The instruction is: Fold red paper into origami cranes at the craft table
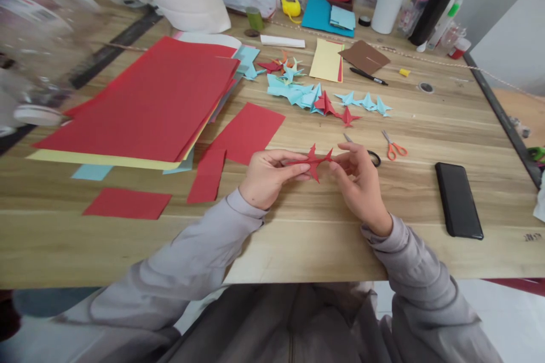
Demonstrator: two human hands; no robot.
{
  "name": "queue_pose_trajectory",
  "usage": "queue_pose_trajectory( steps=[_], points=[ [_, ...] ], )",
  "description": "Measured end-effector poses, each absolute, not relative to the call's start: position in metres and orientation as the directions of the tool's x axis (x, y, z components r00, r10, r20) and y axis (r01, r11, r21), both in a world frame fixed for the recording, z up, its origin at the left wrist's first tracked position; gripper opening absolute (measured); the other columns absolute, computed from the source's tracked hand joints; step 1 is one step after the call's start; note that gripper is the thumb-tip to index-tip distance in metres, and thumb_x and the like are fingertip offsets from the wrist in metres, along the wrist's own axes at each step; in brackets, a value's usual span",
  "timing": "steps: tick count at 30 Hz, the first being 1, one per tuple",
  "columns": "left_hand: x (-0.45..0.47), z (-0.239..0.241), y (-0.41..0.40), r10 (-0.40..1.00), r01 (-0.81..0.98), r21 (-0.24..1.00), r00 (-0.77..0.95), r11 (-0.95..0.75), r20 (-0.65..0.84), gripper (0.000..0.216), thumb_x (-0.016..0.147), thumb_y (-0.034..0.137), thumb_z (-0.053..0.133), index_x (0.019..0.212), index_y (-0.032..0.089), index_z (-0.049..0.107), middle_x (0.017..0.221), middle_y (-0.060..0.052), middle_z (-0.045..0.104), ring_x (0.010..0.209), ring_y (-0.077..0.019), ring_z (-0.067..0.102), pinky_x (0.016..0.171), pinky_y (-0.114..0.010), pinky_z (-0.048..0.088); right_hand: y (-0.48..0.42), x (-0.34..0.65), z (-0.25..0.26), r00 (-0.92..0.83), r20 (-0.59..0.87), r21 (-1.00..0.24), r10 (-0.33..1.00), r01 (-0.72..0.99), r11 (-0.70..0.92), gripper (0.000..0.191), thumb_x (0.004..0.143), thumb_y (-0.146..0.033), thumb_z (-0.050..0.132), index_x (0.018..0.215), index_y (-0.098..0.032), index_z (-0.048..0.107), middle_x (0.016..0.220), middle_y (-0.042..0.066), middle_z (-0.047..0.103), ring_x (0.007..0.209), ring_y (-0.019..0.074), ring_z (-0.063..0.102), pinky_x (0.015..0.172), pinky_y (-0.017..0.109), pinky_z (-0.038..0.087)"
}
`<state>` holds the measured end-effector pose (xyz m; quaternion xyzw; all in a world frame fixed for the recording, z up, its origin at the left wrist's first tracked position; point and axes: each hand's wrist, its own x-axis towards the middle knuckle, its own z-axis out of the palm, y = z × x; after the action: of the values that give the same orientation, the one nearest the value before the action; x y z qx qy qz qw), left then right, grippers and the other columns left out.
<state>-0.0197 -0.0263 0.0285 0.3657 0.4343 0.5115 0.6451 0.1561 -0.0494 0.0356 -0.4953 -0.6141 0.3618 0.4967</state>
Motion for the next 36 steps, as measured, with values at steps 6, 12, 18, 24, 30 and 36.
queue_pose_trajectory(
  steps=[6,12,18,24,30,36],
  points=[
    [-0.0195,0.029,-0.0265,0.976,-0.306,0.928,0.11,0.214,-0.189,0.038,0.046,0.034,0.092,0.07,0.012,0.072,0.064,-0.003,0.071,0.06,-0.018,0.069,0.066,-0.037,0.064,-0.0498,0.1552,0.037,-0.035,0.189,-0.971,0.981,0.144,0.192,0.026,0.085,-0.037,0.065,0.104,-0.023,0.052,0.079,-0.001,0.065,0.067,0.0119,0.063,0.062,0.026,0.05],
    [-0.0192,0.0294,-0.0266,0.975,-0.295,0.93,0.117,0.218,-0.191,0.036,0.046,0.032,0.091,0.068,0.012,0.072,0.066,-0.004,0.071,0.059,-0.018,0.069,0.065,-0.036,0.063,-0.0514,0.1563,0.0364,-0.003,0.254,-0.948,0.967,0.198,0.25,0.023,0.084,-0.03,0.066,0.103,-0.024,0.056,0.086,0.0,0.065,0.073,0.0122,0.063,0.068,0.028,0.052],
    [-0.0207,0.0278,-0.0249,0.957,-0.386,0.875,0.123,0.291,-0.264,0.036,0.045,0.028,0.092,0.069,0.011,0.072,0.066,-0.004,0.072,0.057,-0.016,0.069,0.06,-0.031,0.062,-0.048,0.1593,0.0355,-0.025,0.194,-0.979,0.981,0.064,0.195,0.032,0.074,-0.019,0.065,0.104,-0.024,0.057,0.089,0.0,0.067,0.072,0.0143,0.066,0.067,0.031,0.054],
    [-0.0196,0.0264,-0.0259,0.965,-0.287,0.923,0.13,0.255,-0.226,0.034,0.047,0.03,0.091,0.069,0.012,0.072,0.064,-0.003,0.071,0.056,-0.0167,0.068,0.06,-0.033,0.062,-0.049,0.1564,0.0385,-0.028,0.237,-0.932,0.971,0.276,0.235,0.013,0.081,-0.027,0.066,0.093,-0.023,0.068,0.089,0.003,0.071,0.077,0.0161,0.067,0.069,0.031,0.054],
    [-0.0186,0.0294,-0.0279,0.98,-0.21,0.96,0.107,0.187,-0.167,0.029,0.049,0.03,0.09,0.065,0.014,0.072,0.063,-0.003,0.071,0.058,-0.0192,0.07,0.061,-0.035,0.063,-0.0463,0.1565,0.0347,0.123,0.212,-0.953,0.969,0.247,0.177,0.014,0.084,-0.032,0.063,0.091,-0.02,0.068,0.07,0.001,0.069,0.06,0.0133,0.064,0.059,0.029,0.054],
    [-0.019,0.029,-0.0271,0.977,-0.285,0.939,0.14,0.194,-0.159,0.029,0.05,0.03,0.09,0.067,0.013,0.073,0.061,-0.004,0.071,0.055,-0.018,0.069,0.055,-0.03,0.061,-0.0421,0.1585,0.0326,-0.013,0.103,-0.991,0.995,0.085,0.103,0.022,0.074,-0.031,0.075,0.092,-0.021,0.066,0.075,-0.001,0.07,0.065,0.0127,0.065,0.063,0.027,0.054]
  ],
)
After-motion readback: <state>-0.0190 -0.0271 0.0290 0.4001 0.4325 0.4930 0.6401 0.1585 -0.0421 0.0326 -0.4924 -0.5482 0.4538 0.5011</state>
